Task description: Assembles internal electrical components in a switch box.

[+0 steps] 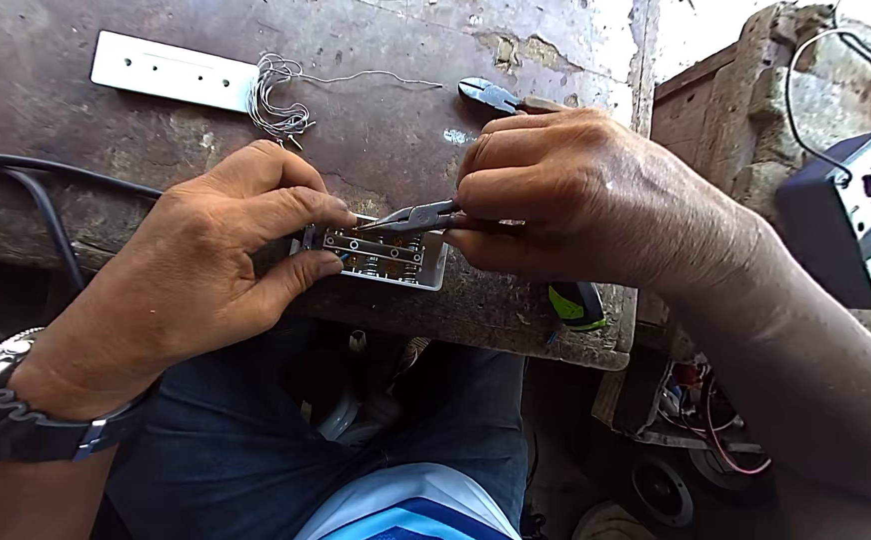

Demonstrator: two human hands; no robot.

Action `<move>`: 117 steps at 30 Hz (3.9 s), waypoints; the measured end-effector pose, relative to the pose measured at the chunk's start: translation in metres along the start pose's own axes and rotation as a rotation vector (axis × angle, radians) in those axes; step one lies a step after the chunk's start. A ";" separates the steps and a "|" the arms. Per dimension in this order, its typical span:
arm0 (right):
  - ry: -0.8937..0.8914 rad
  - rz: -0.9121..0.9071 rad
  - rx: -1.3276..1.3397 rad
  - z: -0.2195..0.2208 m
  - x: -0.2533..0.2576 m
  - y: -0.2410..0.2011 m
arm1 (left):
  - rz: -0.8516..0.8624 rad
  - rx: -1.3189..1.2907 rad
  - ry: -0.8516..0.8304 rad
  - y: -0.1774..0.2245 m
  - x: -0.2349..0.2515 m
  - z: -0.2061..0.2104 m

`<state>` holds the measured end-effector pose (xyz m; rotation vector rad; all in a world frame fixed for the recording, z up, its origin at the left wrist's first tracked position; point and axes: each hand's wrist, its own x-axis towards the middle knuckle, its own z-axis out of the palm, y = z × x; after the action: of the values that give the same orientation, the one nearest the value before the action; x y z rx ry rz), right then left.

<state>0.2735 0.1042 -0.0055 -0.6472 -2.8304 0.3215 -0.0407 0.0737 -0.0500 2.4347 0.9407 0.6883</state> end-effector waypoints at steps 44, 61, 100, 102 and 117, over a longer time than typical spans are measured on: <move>-0.165 0.048 -0.214 -0.008 0.006 -0.046 | 0.176 0.011 -0.052 -0.014 0.012 -0.002; -0.085 0.187 -0.042 -0.003 0.002 -0.033 | 0.177 0.034 -0.080 -0.011 0.015 -0.004; -0.016 0.264 0.014 0.010 -0.011 -0.041 | 0.065 0.036 -0.051 0.002 0.007 -0.001; -0.016 0.240 0.035 0.011 -0.011 -0.040 | 0.014 0.033 -0.047 0.007 0.004 -0.001; -0.160 0.060 -0.134 -0.006 0.006 -0.038 | -0.272 0.089 0.045 0.030 0.009 0.009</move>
<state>0.2547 0.0747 0.0113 -0.7665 -3.0097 0.2026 -0.0149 0.0579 -0.0379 2.3115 1.3152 0.6162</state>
